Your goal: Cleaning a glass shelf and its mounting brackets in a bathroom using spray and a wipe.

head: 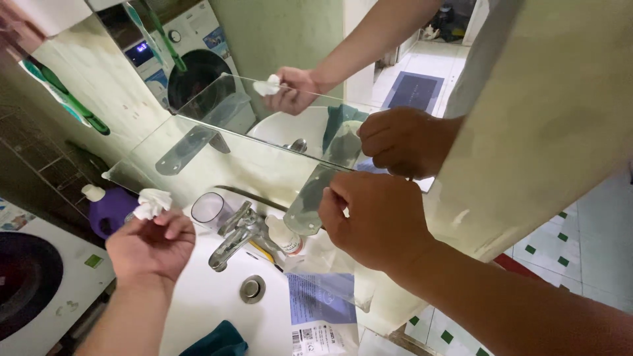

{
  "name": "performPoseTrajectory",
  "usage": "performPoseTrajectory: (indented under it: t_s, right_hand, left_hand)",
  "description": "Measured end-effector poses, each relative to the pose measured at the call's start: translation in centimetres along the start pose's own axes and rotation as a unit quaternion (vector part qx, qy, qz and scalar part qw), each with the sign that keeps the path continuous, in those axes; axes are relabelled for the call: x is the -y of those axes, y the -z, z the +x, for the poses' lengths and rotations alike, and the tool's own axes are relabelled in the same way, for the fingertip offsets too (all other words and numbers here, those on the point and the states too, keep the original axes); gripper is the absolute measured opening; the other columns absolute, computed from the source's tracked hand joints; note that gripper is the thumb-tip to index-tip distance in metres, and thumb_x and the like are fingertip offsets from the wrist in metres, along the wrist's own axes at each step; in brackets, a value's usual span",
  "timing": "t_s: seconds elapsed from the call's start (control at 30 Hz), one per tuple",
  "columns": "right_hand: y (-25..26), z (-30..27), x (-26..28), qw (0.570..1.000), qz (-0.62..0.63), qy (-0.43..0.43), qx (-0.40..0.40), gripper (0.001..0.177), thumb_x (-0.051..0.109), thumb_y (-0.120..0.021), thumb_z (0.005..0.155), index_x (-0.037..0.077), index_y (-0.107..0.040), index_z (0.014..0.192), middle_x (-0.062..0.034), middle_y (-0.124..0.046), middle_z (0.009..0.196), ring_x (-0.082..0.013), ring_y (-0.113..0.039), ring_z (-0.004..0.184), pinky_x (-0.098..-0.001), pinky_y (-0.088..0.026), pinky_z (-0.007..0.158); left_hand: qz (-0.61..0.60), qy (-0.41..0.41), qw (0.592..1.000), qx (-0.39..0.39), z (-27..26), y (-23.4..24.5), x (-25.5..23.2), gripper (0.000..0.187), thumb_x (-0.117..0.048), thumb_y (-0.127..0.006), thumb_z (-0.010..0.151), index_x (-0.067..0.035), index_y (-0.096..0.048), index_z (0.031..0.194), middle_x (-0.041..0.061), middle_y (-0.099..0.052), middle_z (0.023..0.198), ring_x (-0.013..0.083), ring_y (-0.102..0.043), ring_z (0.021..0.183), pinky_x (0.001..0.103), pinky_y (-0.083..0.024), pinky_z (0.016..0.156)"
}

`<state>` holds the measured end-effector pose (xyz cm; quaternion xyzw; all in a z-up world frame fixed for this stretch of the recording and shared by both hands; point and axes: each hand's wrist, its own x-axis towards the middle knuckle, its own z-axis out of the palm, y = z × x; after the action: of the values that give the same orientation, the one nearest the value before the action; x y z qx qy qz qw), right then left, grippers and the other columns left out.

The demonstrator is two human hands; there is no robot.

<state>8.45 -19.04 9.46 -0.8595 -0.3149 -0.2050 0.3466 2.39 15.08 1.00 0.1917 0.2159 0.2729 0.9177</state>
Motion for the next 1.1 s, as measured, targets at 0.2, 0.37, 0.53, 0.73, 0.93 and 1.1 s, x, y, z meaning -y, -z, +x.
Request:
performPoseTrajectory:
  t_s: [0.2,0.37,0.53,0.73,0.93,1.1]
  right_hand:
    - [-0.2,-0.1,-0.3,1.0,-0.015,0.004,0.006,0.026,0.022,-0.067,0.084,0.01,-0.06,0.062,-0.0081,-0.063,0.058,-0.0299,-0.06,0.051,-0.0452,-0.045,0.048]
    - [0.0,0.0,0.1,1.0,-0.016,0.001,0.009,0.025,0.023,-0.066,0.085,0.011,-0.061,0.063,-0.0072,-0.064,0.058,-0.0301,-0.061,0.05,-0.0454,-0.046,0.049]
    - [-0.1,0.0,-0.1,1.0,-0.013,-0.01,0.013,0.025,0.024,-0.066,0.084,0.012,-0.061,0.063,-0.0072,-0.064,0.058,-0.0305,-0.061,0.051,-0.0455,-0.046,0.05]
    - [-0.1,0.0,-0.1,1.0,-0.009,0.004,-0.002,0.026,0.023,-0.066,0.084,0.01,-0.06,0.063,-0.0078,-0.064,0.06,-0.0312,-0.06,0.051,-0.0447,-0.046,0.049]
    - [-0.1,0.1,-0.2,1.0,-0.001,-0.014,0.021,0.026,0.023,-0.067,0.084,0.011,-0.06,0.063,-0.0088,-0.062,0.057,-0.0298,-0.06,0.048,-0.0446,-0.045,0.049]
    - [0.1,0.1,-0.2,1.0,0.003,-0.005,0.002,0.023,0.021,-0.067,0.083,0.011,-0.06,0.063,-0.0078,-0.064,0.058,-0.0305,-0.059,0.049,-0.0454,-0.044,0.047]
  left_hand:
    - [0.069,-0.013,0.995,-0.07,8.1,1.2,-5.7,0.014,-0.011,-0.048,0.101,-0.01,-0.062,0.099,0.002,-0.059,0.08,0.011,-0.052,0.063,0.025,-0.038,0.055]
    - [0.134,-0.008,0.985,-0.104,11.0,0.9,-6.3,0.016,-0.02,-0.049,0.105,-0.016,-0.062,0.095,-0.002,-0.054,0.073,0.0105,-0.048,0.061,0.025,-0.038,0.056]
    - [0.18,0.005,0.981,-0.073,7.7,0.7,-2.2,0.014,-0.019,-0.05,0.101,-0.018,-0.06,0.092,-0.002,-0.045,0.067,0.0122,-0.04,0.058,0.027,-0.034,0.053]
    - [0.242,0.11,0.964,-0.007,-0.6,-2.0,3.7,0.042,0.003,-0.041,0.075,-0.023,-0.052,0.106,0.006,-0.046,0.071,0.0155,-0.045,0.061,0.028,-0.033,0.052]
    - [0.135,0.145,0.973,0.118,1.0,-1.1,4.8,0.041,0.002,-0.05,0.07,-0.015,-0.049,0.107,0.008,-0.053,0.078,0.0187,-0.051,0.065,0.028,-0.039,0.052]
    - [0.029,0.128,0.988,0.078,1.6,-3.8,5.8,0.022,-0.016,-0.07,0.085,-0.008,-0.051,0.093,0.007,-0.05,0.075,0.0178,-0.051,0.067,0.026,-0.04,0.052]
